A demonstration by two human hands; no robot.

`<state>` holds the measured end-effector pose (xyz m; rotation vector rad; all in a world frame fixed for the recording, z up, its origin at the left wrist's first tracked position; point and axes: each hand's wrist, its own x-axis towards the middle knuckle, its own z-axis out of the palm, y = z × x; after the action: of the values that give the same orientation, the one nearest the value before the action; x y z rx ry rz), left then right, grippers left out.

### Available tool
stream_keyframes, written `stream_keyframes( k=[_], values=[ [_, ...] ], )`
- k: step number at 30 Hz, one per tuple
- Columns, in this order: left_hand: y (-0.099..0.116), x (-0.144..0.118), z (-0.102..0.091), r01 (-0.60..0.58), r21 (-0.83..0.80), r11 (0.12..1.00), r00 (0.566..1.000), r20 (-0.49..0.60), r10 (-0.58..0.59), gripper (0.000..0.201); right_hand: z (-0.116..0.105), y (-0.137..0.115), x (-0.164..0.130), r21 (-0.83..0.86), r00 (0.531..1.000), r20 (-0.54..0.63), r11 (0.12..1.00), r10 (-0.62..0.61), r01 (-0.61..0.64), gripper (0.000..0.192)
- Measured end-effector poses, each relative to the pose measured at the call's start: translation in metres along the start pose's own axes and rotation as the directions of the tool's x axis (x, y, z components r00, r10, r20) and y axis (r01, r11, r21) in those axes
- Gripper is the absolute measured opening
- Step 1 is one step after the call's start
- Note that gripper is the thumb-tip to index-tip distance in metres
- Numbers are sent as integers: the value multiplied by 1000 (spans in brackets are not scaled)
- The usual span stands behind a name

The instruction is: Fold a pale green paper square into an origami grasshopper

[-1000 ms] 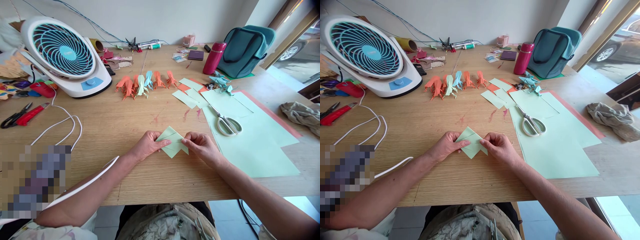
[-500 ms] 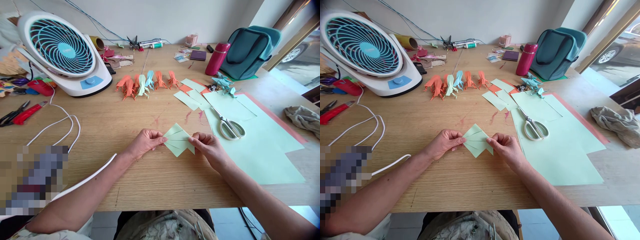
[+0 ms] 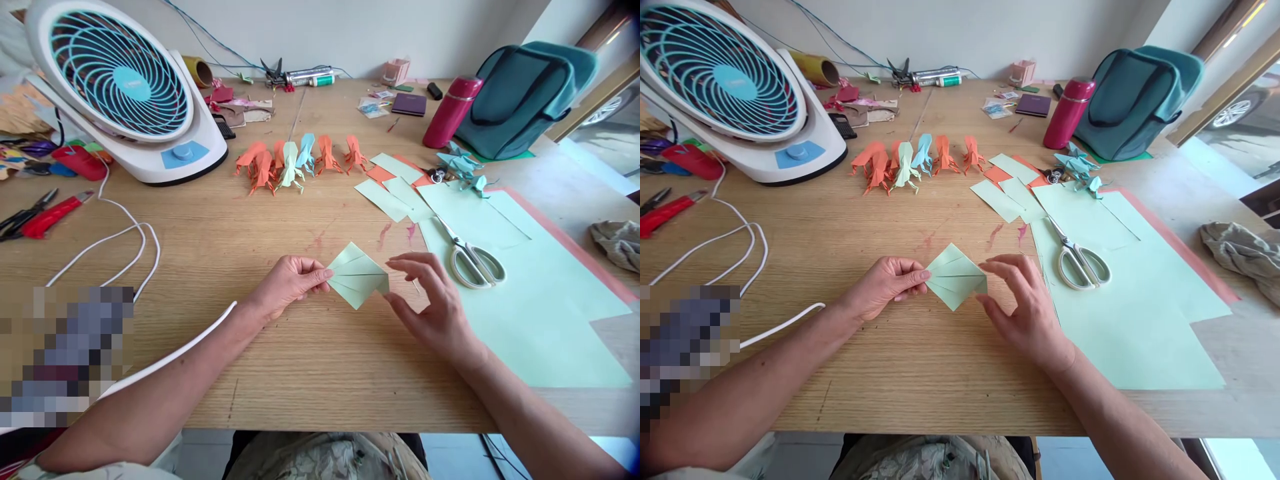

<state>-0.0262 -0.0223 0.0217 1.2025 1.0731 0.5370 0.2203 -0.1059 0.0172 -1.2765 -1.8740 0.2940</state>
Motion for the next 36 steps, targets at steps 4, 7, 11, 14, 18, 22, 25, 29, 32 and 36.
stream_keyframes(
  k=[4,7,11,14,18,22,25,29,32,36],
  values=[
    [0,-1,1,39,-38,999,999,21,-39,37,3,-1,-2,-238,973,144,948,-181,212,37],
    [1,-4,4,58,-49,997,997,53,-55,39,7,-4,-5,-358,948,200,882,-249,307,27],
    [2,-8,9,49,1,999,997,66,-49,40,8,-9,-10,-426,912,243,808,-332,407,21],
    [3,-10,10,26,61,998,997,70,-30,38,8,-11,-11,-427,891,276,784,-361,450,23],
    [0,-11,8,-58,318,946,997,72,37,35,12,-10,-10,-363,864,331,795,-379,487,20],
    [-1,-16,7,-156,697,700,984,50,170,35,16,-9,-8,-318,845,389,808,-366,496,16],
    [0,-20,8,-172,843,510,962,33,271,21,18,-8,-7,-313,852,408,826,-329,469,15],
    [0,-18,9,-499,787,363,821,295,489,3,18,-7,-6,-301,852,414,836,-319,459,13],
    [-3,-14,8,-692,632,349,708,499,500,17,17,-7,-6,-298,850,417,834,-323,463,13],
    [-8,-13,3,-741,572,353,670,593,446,13,17,-9,-7,-294,850,418,838,-320,460,10]
  ],
)
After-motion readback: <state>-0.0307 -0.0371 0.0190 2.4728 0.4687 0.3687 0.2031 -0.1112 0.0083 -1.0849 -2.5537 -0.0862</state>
